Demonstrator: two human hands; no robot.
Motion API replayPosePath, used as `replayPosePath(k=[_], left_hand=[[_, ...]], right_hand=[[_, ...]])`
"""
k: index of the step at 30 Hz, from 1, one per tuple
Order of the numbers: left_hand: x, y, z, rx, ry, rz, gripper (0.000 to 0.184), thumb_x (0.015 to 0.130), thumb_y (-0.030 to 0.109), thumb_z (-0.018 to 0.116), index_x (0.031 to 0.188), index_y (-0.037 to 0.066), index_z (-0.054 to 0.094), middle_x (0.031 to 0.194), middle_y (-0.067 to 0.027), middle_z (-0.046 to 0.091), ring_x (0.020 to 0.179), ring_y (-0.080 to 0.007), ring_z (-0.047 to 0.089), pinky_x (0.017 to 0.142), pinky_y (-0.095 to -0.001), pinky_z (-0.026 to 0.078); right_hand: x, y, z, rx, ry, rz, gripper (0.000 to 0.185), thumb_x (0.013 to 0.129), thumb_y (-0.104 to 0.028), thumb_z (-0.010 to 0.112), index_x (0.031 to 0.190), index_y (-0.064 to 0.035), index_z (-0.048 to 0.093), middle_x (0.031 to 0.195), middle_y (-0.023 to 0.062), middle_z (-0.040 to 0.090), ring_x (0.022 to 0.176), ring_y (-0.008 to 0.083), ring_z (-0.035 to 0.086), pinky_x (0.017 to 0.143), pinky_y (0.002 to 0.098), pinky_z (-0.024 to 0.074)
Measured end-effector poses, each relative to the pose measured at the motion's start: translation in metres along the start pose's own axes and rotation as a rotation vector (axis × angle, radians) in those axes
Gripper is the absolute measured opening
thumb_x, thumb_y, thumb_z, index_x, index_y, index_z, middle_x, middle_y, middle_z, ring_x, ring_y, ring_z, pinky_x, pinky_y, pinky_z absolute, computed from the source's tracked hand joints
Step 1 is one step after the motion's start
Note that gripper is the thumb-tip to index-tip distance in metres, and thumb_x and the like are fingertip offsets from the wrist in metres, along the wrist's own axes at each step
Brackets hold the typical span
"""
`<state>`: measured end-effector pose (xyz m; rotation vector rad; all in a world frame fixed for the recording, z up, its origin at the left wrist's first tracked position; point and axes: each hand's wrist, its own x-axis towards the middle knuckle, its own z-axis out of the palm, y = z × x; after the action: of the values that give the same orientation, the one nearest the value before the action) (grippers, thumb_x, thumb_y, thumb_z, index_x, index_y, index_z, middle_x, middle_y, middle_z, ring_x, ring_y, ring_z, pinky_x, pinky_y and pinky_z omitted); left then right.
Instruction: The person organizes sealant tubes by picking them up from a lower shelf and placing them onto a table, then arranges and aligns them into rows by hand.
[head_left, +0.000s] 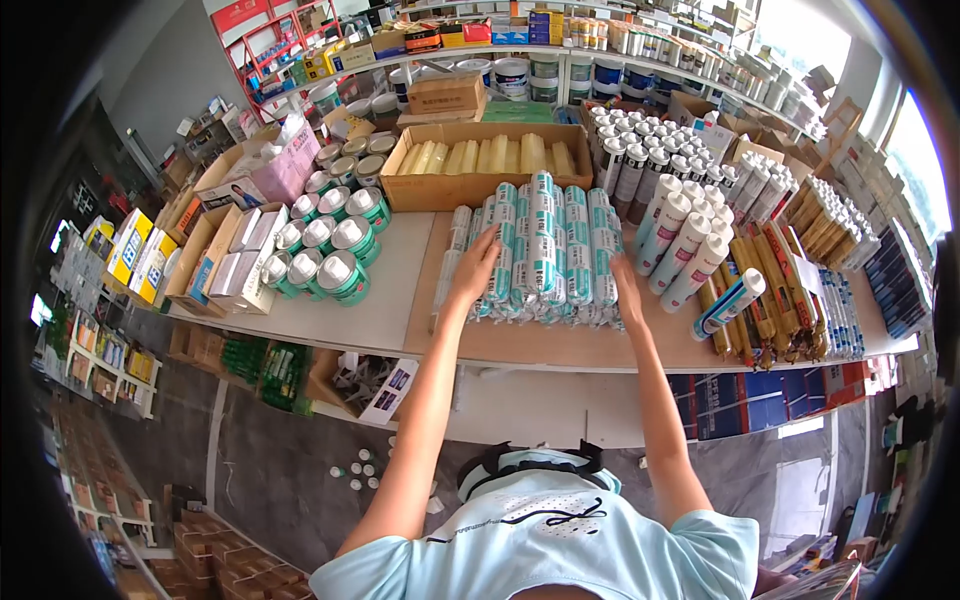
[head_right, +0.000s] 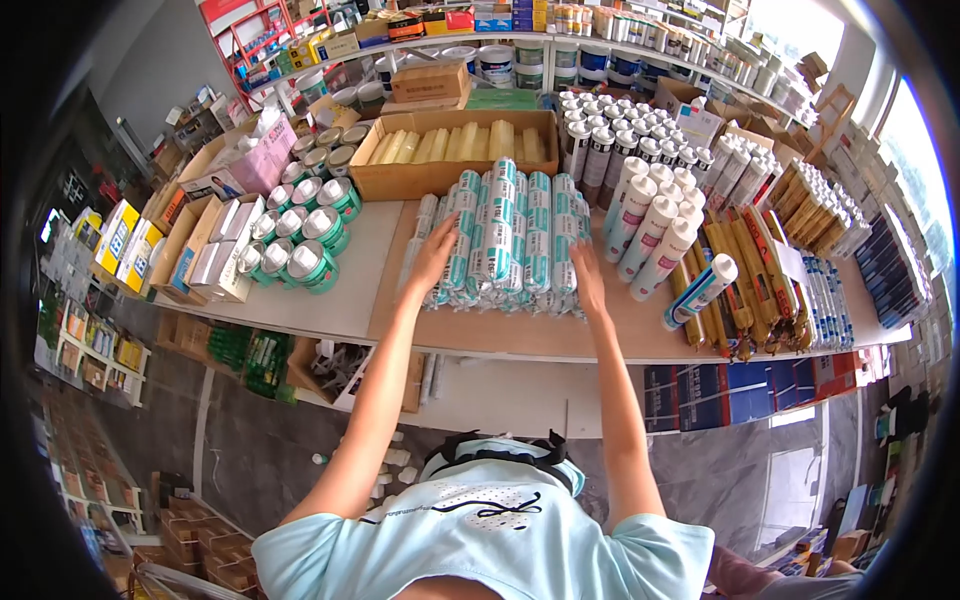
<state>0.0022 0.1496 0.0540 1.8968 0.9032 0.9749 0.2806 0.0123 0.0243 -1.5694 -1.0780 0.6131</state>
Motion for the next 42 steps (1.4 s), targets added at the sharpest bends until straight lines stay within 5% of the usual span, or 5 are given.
replayPosePath(k=[12,20,24,25,42], left_hand=[[-0.003,-0.033,0.001,0.059,0.108,0.087,0.047,0.098,0.040,0.042,0.137,0.015,0.046,0.146,-0.0207,0.029,0.135,-0.0363,0.030,0.106,-0.0405,0.032],[-0.047,-0.003,-0.013,-0.063,0.267,-0.154,0.048,0.098,0.037,0.046,0.125,-0.002,0.050,0.124,-0.0257,0.054,0.121,-0.0374,0.048,0.099,-0.0399,0.039],[-0.035,-0.015,-0.018,-0.005,0.166,-0.166,0.056,0.096,0.046,0.043,0.125,-0.001,0.050,0.124,-0.0244,0.055,0.119,-0.0367,0.050,0.099,-0.0396,0.039],[-0.029,-0.012,-0.021,0.035,0.129,-0.223,0.061,0.096,0.050,0.040,0.130,0.000,0.047,0.128,-0.0227,0.053,0.124,-0.0349,0.047,0.102,-0.0382,0.037],[0.004,-0.001,-0.006,0.075,0.005,-0.382,0.100,0.081,0.071,0.045,0.141,-0.007,0.028,0.133,-0.0332,0.044,0.126,-0.0412,0.044,0.105,-0.0405,0.034]], right_hand=[[-0.002,-0.006,-0.005,0.012,-0.033,-0.030,0.069,0.094,-0.051,0.042,0.141,-0.0008,0.037,0.147,0.0210,0.032,0.139,0.0320,0.026,0.112,0.0367,0.0185],[-0.018,0.026,-0.012,0.194,0.094,0.083,0.077,0.093,-0.055,0.041,0.140,0.0053,0.033,0.141,0.0225,0.040,0.131,0.0272,0.038,0.108,0.0324,0.0271],[-0.022,0.015,-0.023,0.286,-0.027,0.233,0.078,0.094,-0.055,0.041,0.145,0.0029,0.026,0.149,0.0122,0.030,0.134,0.0239,0.032,0.110,0.0314,0.0212],[-0.024,0.008,-0.021,0.215,0.046,0.226,0.081,0.092,-0.061,0.038,0.138,0.0056,0.038,0.138,0.0171,0.045,0.126,0.0232,0.043,0.106,0.0311,0.0286],[0.004,0.050,-0.007,0.307,0.035,0.292,0.080,0.089,-0.060,0.039,0.139,0.0029,0.038,0.140,0.0185,0.042,0.127,0.0260,0.042,0.107,0.0337,0.0282]])
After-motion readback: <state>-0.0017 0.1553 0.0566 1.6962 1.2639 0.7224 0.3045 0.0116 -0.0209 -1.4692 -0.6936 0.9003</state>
